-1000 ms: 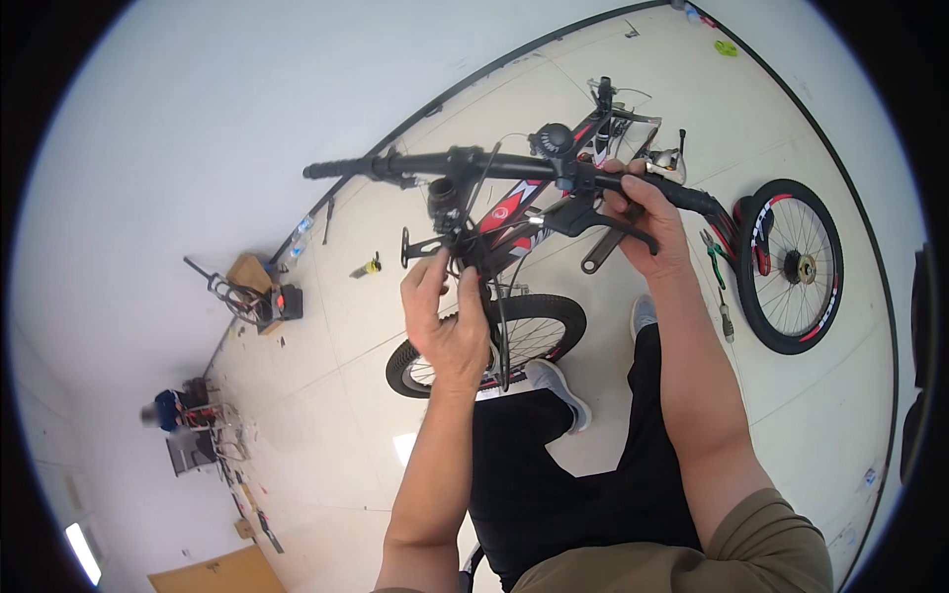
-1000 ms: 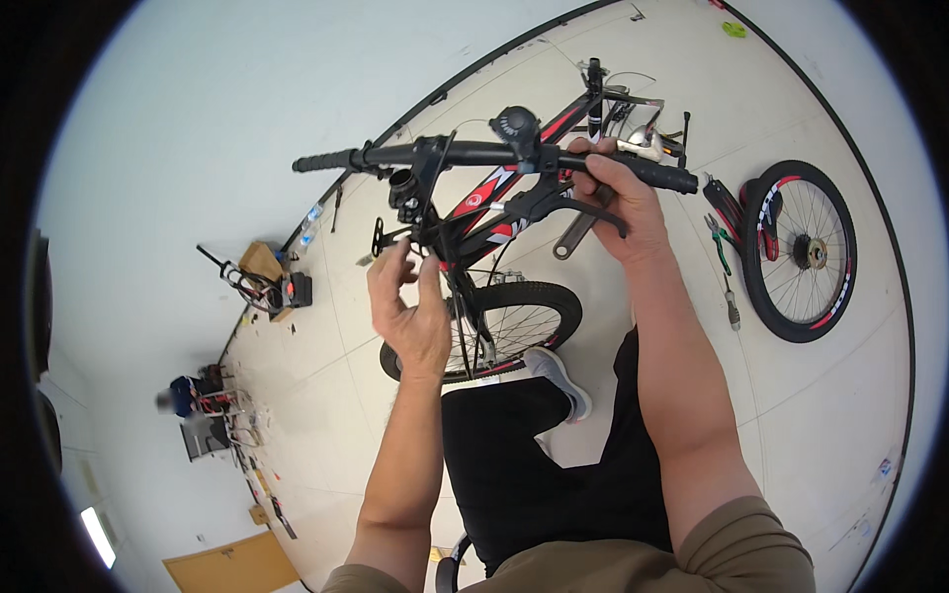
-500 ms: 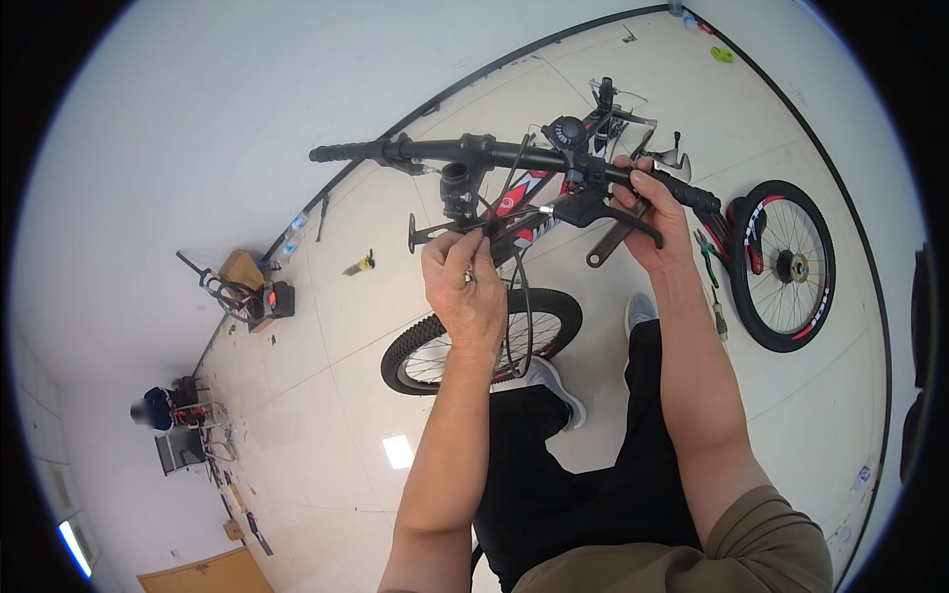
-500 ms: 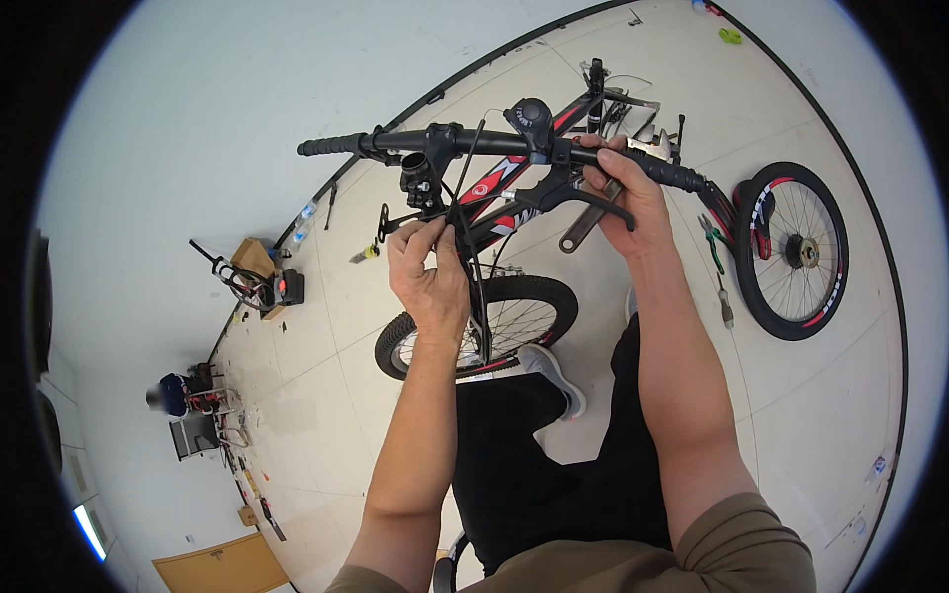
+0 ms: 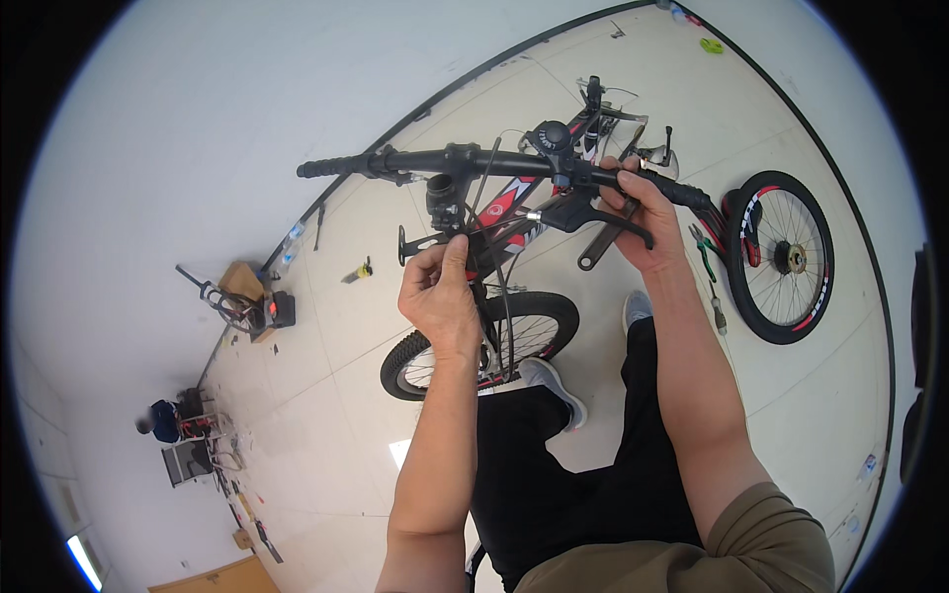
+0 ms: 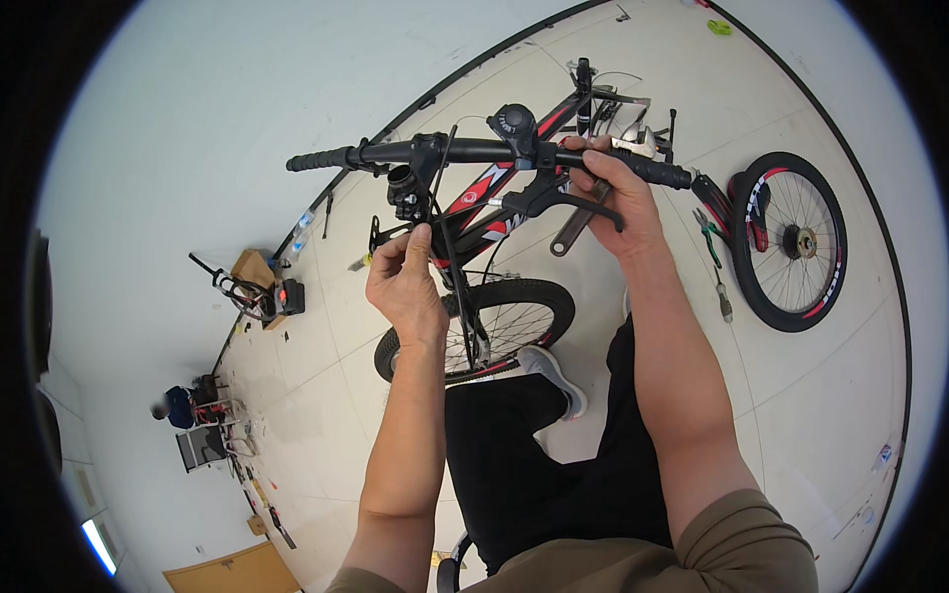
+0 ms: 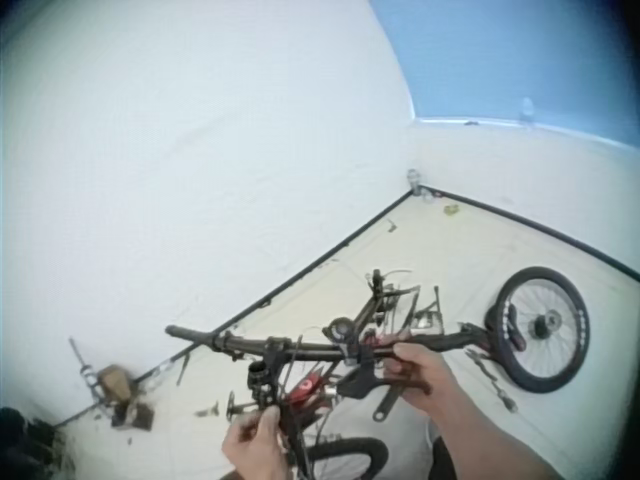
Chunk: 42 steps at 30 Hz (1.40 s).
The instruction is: The person uses a wrench to tighten the front wheel axle nuts on a bicycle, then adjusts the handlebar stem bolts. The bicycle is positioned upside down on the floor during the task.
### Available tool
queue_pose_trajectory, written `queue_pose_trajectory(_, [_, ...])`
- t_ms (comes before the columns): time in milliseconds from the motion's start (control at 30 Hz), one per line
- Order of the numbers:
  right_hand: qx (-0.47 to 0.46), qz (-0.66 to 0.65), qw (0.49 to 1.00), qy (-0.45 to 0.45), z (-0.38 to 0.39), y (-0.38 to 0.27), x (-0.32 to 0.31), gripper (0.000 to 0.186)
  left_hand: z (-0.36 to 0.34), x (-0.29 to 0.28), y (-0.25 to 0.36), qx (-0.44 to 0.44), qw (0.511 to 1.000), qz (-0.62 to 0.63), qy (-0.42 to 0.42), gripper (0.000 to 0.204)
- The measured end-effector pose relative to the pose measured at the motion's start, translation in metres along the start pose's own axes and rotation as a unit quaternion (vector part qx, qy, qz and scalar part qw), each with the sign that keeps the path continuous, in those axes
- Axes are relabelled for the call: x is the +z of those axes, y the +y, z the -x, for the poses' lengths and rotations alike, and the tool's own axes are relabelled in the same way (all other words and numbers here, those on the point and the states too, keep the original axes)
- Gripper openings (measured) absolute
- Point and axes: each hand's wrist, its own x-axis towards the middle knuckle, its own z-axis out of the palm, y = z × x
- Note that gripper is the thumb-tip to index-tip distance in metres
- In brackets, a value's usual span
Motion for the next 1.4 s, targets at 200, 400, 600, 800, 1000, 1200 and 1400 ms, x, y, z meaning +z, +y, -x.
queue_pose_trajectory(200, [0.003,-0.004,1.000,-0.001,-0.001,-0.002,-0.004,0.014,0.002,0.007,-0.009,-0.003,0.998,-0.005,0.064,0.034])
queue_pose_trajectory(400, [0.013,-0.012,1.000,-0.007,-0.002,-0.003,-0.004,0.014,0.001,0.001,-0.016,-0.168,0.983,0.073,-0.006,0.037])
queue_pose_trajectory(600, [0.001,-0.009,1.000,0.013,-0.003,-0.004,-0.001,0.012,-0.033,-0.019,-0.006,-0.237,0.929,0.048,-0.279,0.047])
queue_pose_trajectory(800, [0.017,-0.001,1.000,0.019,0.000,-0.003,0.005,0.012,-0.029,-0.008,-0.014,-0.190,0.951,0.058,-0.235,0.028])
queue_pose_trajectory(1000, [0.013,0.029,0.999,0.022,0.002,-0.008,0.001,0.013,-0.026,-0.004,-0.025,-0.113,0.965,-0.054,-0.230,0.031])
queue_pose_trajectory(1200, [0.012,0.030,0.999,0.041,0.004,-0.008,0.003,0.013,-0.039,-0.010,-0.037,-0.111,0.946,-0.024,-0.302,0.038])
queue_pose_trajectory(1400, [0.010,0.080,0.995,0.060,0.007,-0.013,0.009,0.013,-0.031,0.002,-0.051,-0.083,0.971,0.004,-0.225,0.034])
